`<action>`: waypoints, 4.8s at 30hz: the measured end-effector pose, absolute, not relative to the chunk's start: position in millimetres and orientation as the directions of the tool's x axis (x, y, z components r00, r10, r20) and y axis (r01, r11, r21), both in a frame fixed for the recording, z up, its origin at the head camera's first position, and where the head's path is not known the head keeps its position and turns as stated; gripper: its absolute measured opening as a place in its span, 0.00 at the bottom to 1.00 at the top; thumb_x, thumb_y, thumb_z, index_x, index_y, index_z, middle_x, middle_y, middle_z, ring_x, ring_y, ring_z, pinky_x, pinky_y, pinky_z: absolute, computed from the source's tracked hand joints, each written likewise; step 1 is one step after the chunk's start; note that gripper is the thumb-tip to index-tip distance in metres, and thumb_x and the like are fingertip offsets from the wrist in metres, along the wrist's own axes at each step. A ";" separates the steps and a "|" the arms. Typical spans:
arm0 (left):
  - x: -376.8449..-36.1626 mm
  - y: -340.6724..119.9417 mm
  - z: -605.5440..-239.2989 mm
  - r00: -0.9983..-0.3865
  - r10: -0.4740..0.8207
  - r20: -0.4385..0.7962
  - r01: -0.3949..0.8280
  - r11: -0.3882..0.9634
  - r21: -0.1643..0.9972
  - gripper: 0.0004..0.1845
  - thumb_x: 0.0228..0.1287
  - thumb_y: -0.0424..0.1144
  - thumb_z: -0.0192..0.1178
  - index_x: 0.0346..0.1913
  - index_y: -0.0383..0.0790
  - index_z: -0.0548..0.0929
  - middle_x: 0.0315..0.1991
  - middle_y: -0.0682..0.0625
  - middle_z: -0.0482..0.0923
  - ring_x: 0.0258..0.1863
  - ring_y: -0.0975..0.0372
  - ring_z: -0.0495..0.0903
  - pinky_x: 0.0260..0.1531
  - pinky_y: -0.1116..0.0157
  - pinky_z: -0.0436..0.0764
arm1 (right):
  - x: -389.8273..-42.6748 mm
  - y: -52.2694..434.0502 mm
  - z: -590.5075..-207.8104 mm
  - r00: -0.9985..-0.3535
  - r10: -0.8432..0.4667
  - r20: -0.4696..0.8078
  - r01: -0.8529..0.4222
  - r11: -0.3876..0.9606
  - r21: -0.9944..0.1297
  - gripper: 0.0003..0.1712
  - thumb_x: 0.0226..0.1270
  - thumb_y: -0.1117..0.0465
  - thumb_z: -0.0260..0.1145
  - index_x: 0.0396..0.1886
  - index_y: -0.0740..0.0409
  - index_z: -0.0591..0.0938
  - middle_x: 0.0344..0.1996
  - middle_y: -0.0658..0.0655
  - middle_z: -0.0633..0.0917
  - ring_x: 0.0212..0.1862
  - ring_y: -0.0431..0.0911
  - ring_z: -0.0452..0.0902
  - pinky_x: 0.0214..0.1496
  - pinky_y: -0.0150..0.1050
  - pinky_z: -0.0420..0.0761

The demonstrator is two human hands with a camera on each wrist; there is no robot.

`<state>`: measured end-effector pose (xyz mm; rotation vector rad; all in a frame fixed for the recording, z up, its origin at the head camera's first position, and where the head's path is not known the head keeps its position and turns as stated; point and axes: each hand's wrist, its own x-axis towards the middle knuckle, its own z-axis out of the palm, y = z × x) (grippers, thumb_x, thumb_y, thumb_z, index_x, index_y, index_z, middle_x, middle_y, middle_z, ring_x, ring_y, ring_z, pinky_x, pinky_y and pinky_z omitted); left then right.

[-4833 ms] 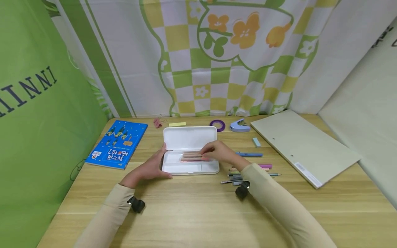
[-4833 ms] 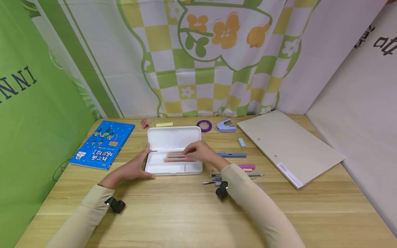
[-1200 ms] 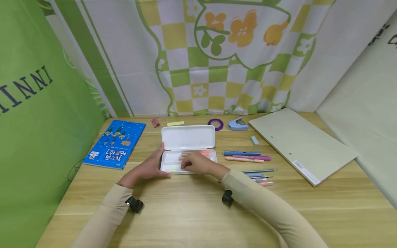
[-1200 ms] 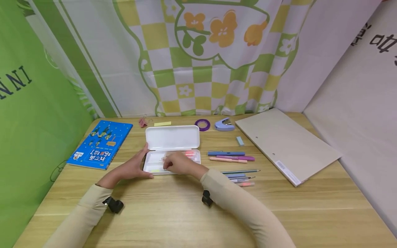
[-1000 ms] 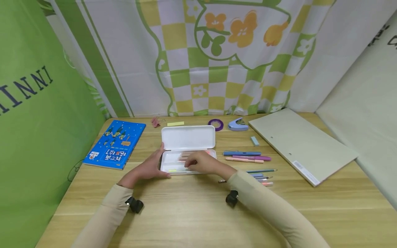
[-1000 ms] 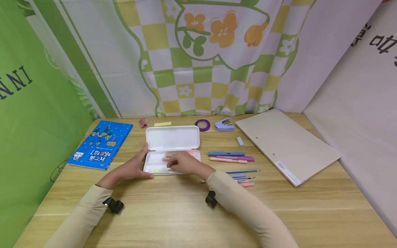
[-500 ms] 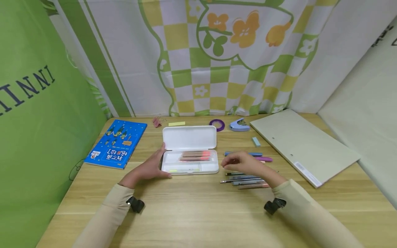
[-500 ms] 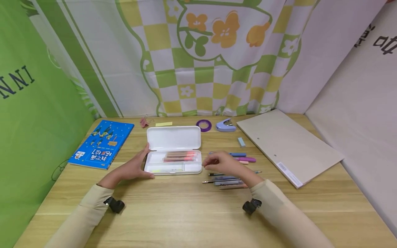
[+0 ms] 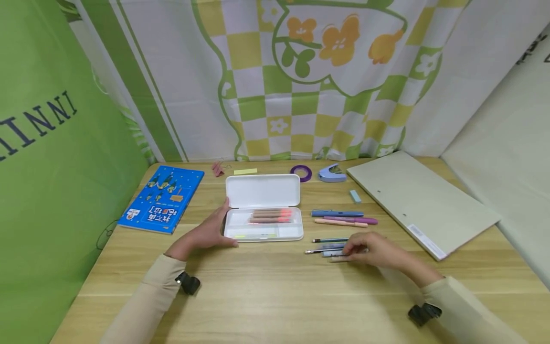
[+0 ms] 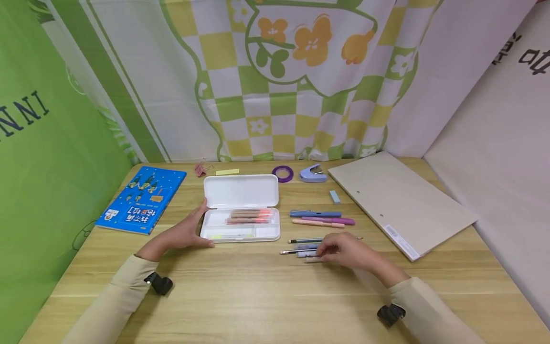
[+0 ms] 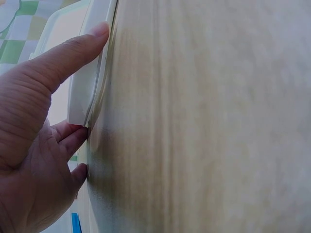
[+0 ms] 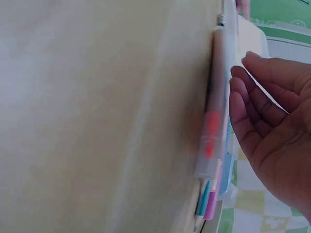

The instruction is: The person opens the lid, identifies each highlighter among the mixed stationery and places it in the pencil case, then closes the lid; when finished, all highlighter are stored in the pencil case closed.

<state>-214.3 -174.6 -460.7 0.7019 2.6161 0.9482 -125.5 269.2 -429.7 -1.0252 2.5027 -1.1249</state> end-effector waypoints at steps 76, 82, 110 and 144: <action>-213.2 -174.7 -458.2 -0.838 0.540 -0.078 0.356 0.649 0.672 0.70 0.43 0.50 0.76 0.73 0.31 0.31 0.74 0.33 0.38 0.72 0.43 0.44 0.68 0.47 0.51 | -202.4 97.2 -421.0 -0.832 -0.536 0.140 -0.392 0.390 -0.833 0.07 0.61 0.67 0.66 0.37 0.63 0.87 0.37 0.56 0.86 0.40 0.44 0.80 0.42 0.32 0.79; -213.6 -174.4 -459.2 -0.841 0.534 -0.089 0.343 0.653 0.675 0.70 0.43 0.51 0.76 0.73 0.32 0.31 0.74 0.34 0.37 0.72 0.44 0.43 0.68 0.48 0.50 | -191.2 139.3 -412.1 -0.862 -0.505 0.038 -0.270 0.394 -0.879 0.09 0.65 0.64 0.64 0.42 0.63 0.85 0.40 0.58 0.85 0.41 0.46 0.79 0.42 0.35 0.79; -214.2 -173.8 -457.7 -0.842 0.535 -0.077 0.352 0.651 0.672 0.69 0.43 0.51 0.76 0.73 0.30 0.33 0.74 0.34 0.37 0.72 0.44 0.43 0.68 0.47 0.50 | -162.1 264.3 -439.9 -0.800 -0.584 0.139 -0.529 0.577 -0.622 0.06 0.54 0.72 0.70 0.33 0.63 0.86 0.33 0.55 0.84 0.36 0.46 0.78 0.37 0.36 0.79; -213.2 -174.9 -461.1 -0.837 0.538 -0.097 0.350 0.664 0.660 0.70 0.43 0.52 0.75 0.73 0.31 0.31 0.74 0.34 0.36 0.72 0.44 0.42 0.68 0.48 0.50 | -199.9 110.5 -418.9 -0.713 -0.689 0.130 -0.561 0.450 -0.695 0.07 0.59 0.70 0.67 0.37 0.61 0.86 0.33 0.54 0.85 0.35 0.41 0.79 0.39 0.29 0.78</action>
